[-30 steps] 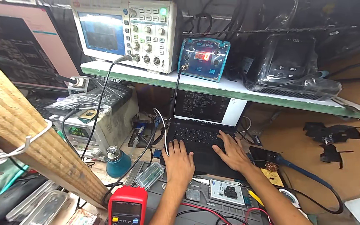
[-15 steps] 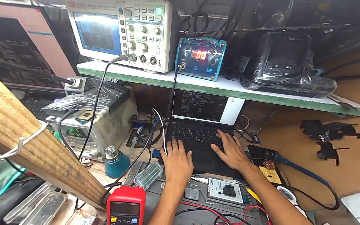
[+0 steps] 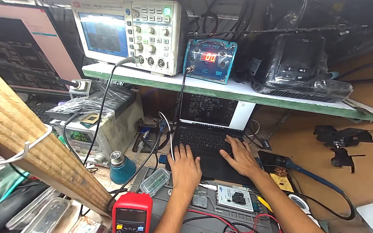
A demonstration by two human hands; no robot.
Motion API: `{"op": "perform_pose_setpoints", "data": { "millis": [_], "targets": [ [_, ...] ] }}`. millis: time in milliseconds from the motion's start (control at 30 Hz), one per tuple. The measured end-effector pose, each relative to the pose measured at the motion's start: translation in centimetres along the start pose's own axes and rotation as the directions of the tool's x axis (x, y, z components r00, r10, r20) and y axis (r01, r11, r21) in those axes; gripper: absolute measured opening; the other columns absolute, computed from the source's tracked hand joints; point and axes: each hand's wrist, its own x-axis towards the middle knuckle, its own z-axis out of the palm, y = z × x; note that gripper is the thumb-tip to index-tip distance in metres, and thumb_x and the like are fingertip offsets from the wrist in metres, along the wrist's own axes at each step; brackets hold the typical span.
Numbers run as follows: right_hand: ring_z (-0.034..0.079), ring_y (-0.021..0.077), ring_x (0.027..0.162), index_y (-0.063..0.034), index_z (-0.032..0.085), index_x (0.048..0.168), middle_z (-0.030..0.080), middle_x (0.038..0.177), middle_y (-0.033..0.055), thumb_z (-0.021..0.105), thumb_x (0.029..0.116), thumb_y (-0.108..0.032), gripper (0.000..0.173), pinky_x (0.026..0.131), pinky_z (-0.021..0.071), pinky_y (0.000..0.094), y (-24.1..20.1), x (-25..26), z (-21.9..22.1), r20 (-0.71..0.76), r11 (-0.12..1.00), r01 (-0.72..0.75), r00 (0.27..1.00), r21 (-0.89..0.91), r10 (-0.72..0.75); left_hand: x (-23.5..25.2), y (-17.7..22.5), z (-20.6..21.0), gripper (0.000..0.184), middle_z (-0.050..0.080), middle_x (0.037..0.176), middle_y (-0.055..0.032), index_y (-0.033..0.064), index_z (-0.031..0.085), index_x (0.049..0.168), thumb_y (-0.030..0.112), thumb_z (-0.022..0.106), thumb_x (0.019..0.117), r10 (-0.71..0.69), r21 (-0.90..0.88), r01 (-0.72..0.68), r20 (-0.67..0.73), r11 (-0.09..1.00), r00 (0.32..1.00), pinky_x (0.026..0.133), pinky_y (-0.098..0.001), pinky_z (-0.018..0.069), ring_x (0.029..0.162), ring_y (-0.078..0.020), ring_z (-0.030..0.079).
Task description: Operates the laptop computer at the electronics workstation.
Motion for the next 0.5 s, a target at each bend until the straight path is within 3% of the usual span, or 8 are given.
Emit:
{"op": "perform_pose_setpoints", "data": {
  "millis": [300, 400, 500],
  "targets": [
    [0.037, 0.0205, 0.149, -0.0168, 0.034, 0.160, 0.051, 0.154, -0.0014, 0.024, 0.0914, -0.083, 0.095, 0.123, 0.0235, 0.0574, 0.00, -0.11, -0.08, -0.019, 1.000, 0.008, 1.000, -0.002, -0.008, -0.05, -0.02, -0.11, 0.070, 0.040, 0.161, -0.0148, 0.0115, 0.045, 0.154, 0.057, 0.028, 0.1032, 0.001, -0.015, -0.001, -0.006, 1.000, 1.000, 0.118, -0.0651, 0.0217, 0.150, -0.0361, 0.033],
    [0.043, 0.0182, 0.145, -0.0170, 0.039, 0.157, 0.057, 0.147, -0.0030, 0.025, 0.0913, -0.083, 0.094, 0.122, 0.0237, 0.0579, 0.16, -0.07, 0.03, -0.025, 1.000, 0.012, 1.000, 0.002, -0.012, -0.05, 0.04, -0.11, 0.070, 0.040, 0.161, -0.0147, 0.0116, 0.045, 0.154, 0.057, 0.028, 0.1032, -0.002, -0.011, 0.002, -0.002, 1.000, 1.000, 0.118, -0.0648, 0.0221, 0.150, -0.0357, 0.033],
    [0.040, 0.0196, 0.147, -0.0178, 0.035, 0.159, 0.056, 0.148, -0.0029, 0.024, 0.0903, -0.084, 0.096, 0.122, 0.0227, 0.0591, 0.09, -0.01, 0.05, -0.025, 1.000, 0.012, 1.000, 0.003, -0.012, -0.03, 0.00, -0.13, 0.071, 0.039, 0.161, -0.0144, 0.0118, 0.044, 0.154, 0.058, 0.027, 0.1031, -0.007, -0.005, 0.007, 0.004, 1.000, 1.000, 0.119, -0.0639, 0.0216, 0.151, -0.0355, 0.033]
  ]
}}
